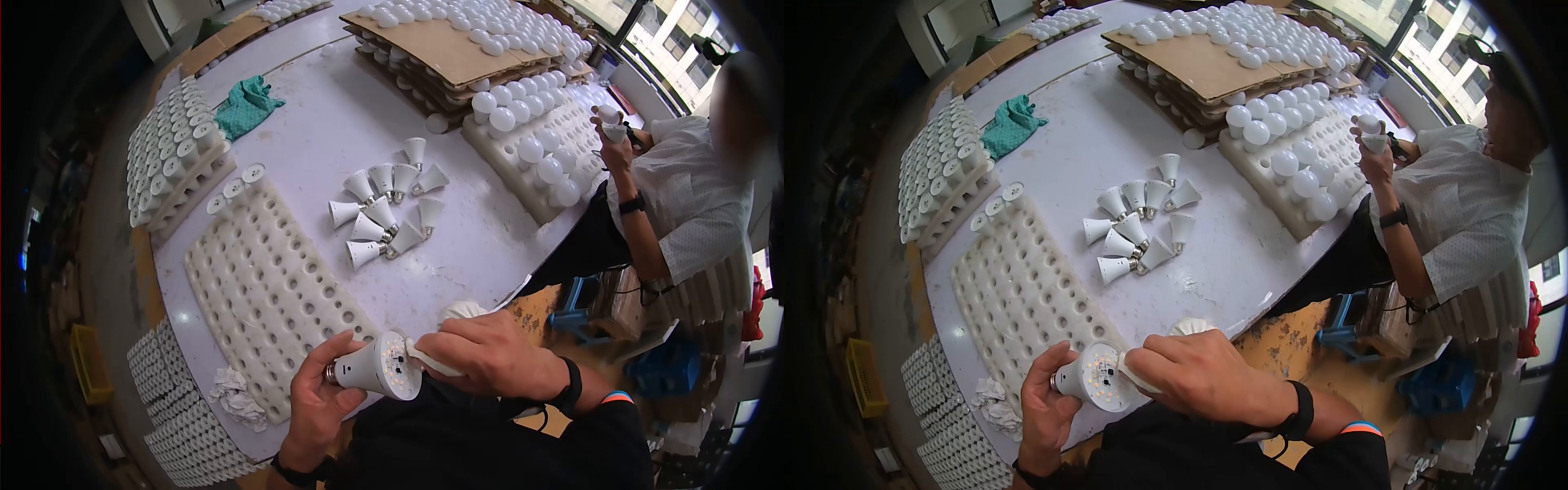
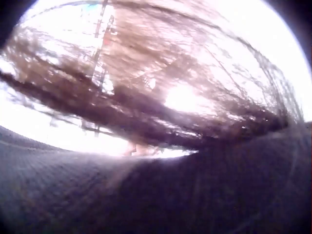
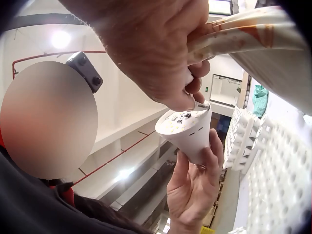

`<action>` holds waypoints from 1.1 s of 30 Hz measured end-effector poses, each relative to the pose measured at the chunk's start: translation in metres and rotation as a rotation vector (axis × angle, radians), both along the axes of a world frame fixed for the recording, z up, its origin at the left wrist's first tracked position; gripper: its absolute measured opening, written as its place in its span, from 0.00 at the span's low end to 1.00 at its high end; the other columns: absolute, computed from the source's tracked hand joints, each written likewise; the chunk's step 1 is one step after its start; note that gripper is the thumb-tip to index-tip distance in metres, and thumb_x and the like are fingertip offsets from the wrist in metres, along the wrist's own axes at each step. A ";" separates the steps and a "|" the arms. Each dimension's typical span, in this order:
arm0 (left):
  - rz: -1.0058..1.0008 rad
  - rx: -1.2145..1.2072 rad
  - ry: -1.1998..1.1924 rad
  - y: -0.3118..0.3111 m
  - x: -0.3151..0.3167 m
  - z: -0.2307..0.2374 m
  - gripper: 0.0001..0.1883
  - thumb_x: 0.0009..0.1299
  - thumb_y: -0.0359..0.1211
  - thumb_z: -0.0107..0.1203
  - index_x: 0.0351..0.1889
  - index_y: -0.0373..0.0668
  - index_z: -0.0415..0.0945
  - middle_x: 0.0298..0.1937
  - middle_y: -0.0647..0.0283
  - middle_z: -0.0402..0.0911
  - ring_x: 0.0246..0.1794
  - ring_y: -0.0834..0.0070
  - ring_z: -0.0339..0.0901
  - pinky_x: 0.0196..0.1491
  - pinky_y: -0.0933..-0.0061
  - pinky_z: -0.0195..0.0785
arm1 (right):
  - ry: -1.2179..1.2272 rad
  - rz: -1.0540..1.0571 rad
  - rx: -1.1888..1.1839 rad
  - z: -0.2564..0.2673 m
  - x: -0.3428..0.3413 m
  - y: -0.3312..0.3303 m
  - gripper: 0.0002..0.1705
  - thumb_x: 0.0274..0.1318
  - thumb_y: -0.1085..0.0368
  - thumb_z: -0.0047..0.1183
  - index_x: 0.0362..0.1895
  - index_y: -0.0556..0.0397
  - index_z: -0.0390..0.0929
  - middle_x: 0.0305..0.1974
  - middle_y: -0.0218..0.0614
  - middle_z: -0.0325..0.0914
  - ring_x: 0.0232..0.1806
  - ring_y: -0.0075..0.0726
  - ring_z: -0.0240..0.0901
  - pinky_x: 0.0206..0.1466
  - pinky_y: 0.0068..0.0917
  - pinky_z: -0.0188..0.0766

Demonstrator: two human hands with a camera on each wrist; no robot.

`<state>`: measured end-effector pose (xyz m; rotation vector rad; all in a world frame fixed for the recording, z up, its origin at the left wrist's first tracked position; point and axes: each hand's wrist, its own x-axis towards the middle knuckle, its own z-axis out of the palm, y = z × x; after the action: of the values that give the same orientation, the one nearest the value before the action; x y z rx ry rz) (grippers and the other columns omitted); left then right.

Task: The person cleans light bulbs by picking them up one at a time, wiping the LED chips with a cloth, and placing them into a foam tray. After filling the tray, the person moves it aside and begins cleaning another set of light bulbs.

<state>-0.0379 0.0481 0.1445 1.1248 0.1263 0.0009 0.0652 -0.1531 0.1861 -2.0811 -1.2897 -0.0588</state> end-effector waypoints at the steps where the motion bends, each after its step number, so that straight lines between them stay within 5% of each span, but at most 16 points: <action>1: -0.011 0.005 -0.034 0.001 0.001 0.000 0.31 0.55 0.24 0.59 0.57 0.36 0.58 0.51 0.56 0.68 0.51 0.72 0.67 0.53 0.69 0.64 | 0.026 -0.007 -0.001 0.000 -0.001 0.001 0.14 0.35 0.67 0.56 0.31 0.51 0.67 0.20 0.30 0.63 0.18 0.33 0.67 0.16 0.29 0.63; 11: 0.001 0.309 -0.503 0.006 0.013 -0.022 0.38 0.52 0.20 0.59 0.60 0.45 0.52 0.50 0.56 0.67 0.52 0.60 0.69 0.52 0.61 0.66 | 0.580 0.017 0.077 0.005 0.010 0.001 0.09 0.44 0.63 0.55 0.28 0.53 0.72 0.24 0.36 0.71 0.23 0.43 0.70 0.24 0.28 0.66; 14: 0.104 0.264 -0.444 -0.005 0.026 -0.019 0.31 0.57 0.24 0.56 0.57 0.42 0.55 0.50 0.56 0.66 0.50 0.62 0.70 0.49 0.63 0.68 | 0.671 -0.067 0.069 0.004 0.015 -0.004 0.10 0.47 0.62 0.55 0.32 0.53 0.74 0.26 0.37 0.73 0.23 0.39 0.71 0.27 0.26 0.66; 16: 0.054 -0.201 0.166 -0.009 0.043 -0.031 0.24 0.63 0.30 0.51 0.55 0.39 0.55 0.49 0.55 0.68 0.46 0.64 0.72 0.45 0.67 0.71 | 0.736 -0.161 0.132 0.002 0.019 -0.006 0.11 0.48 0.62 0.55 0.34 0.53 0.74 0.27 0.37 0.73 0.23 0.36 0.70 0.27 0.25 0.66; 19: -0.186 -0.264 0.518 -0.010 0.069 -0.114 0.18 0.66 0.36 0.48 0.50 0.36 0.61 0.42 0.58 0.72 0.36 0.69 0.75 0.38 0.74 0.71 | 0.790 -0.299 0.209 -0.001 0.023 -0.011 0.12 0.49 0.62 0.55 0.37 0.53 0.75 0.27 0.35 0.74 0.23 0.30 0.69 0.28 0.24 0.65; 21: -0.159 -0.273 0.617 -0.022 0.083 -0.173 0.17 0.65 0.38 0.51 0.45 0.37 0.64 0.37 0.61 0.72 0.34 0.71 0.75 0.38 0.73 0.71 | 0.712 -0.344 0.207 -0.006 0.031 -0.013 0.12 0.49 0.62 0.55 0.38 0.53 0.75 0.27 0.35 0.74 0.23 0.28 0.70 0.28 0.23 0.65; 24: -0.085 -0.275 0.614 -0.035 0.112 -0.231 0.18 0.63 0.34 0.52 0.49 0.38 0.63 0.40 0.59 0.71 0.35 0.71 0.75 0.37 0.73 0.72 | 0.642 -0.380 0.140 -0.011 0.041 -0.010 0.11 0.48 0.63 0.56 0.36 0.54 0.76 0.27 0.35 0.76 0.26 0.27 0.72 0.30 0.21 0.67; 26: -0.013 -0.243 0.561 -0.027 0.130 -0.227 0.20 0.63 0.32 0.52 0.52 0.38 0.63 0.42 0.58 0.71 0.36 0.71 0.75 0.36 0.74 0.73 | 0.700 -0.427 0.128 -0.012 0.048 -0.005 0.12 0.47 0.62 0.56 0.35 0.54 0.77 0.27 0.35 0.77 0.27 0.27 0.73 0.31 0.21 0.68; 28: -0.068 0.126 0.456 -0.018 0.136 -0.205 0.24 0.63 0.30 0.50 0.57 0.40 0.59 0.51 0.56 0.67 0.41 0.71 0.74 0.38 0.75 0.73 | 0.745 -0.454 0.185 -0.017 0.055 0.007 0.13 0.45 0.60 0.56 0.30 0.58 0.77 0.24 0.34 0.75 0.25 0.24 0.70 0.31 0.18 0.65; 29: -0.032 0.435 0.351 -0.007 0.139 -0.199 0.25 0.62 0.28 0.50 0.58 0.41 0.58 0.54 0.58 0.64 0.37 0.74 0.76 0.30 0.80 0.72 | 0.720 -0.445 0.204 -0.020 0.059 0.011 0.13 0.43 0.61 0.58 0.30 0.59 0.77 0.24 0.33 0.75 0.25 0.24 0.70 0.31 0.18 0.65; 31: 0.121 0.352 0.331 0.030 0.145 -0.183 0.22 0.62 0.28 0.50 0.56 0.40 0.62 0.52 0.59 0.66 0.33 0.76 0.76 0.24 0.82 0.69 | 0.762 -0.419 0.231 -0.030 0.068 0.016 0.13 0.39 0.65 0.61 0.31 0.59 0.77 0.24 0.33 0.75 0.26 0.23 0.70 0.32 0.19 0.66; 33: 0.361 0.257 0.372 0.092 0.159 -0.168 0.12 0.63 0.30 0.48 0.44 0.39 0.71 0.35 0.63 0.75 0.25 0.82 0.73 0.20 0.86 0.63 | 0.778 -0.383 0.199 -0.036 0.078 0.028 0.13 0.40 0.66 0.61 0.32 0.59 0.77 0.25 0.34 0.76 0.26 0.23 0.70 0.31 0.19 0.66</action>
<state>0.1213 0.1403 -0.0231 1.3369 0.6764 0.1331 0.1436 -0.1253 0.1504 -1.8554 -0.3977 0.3996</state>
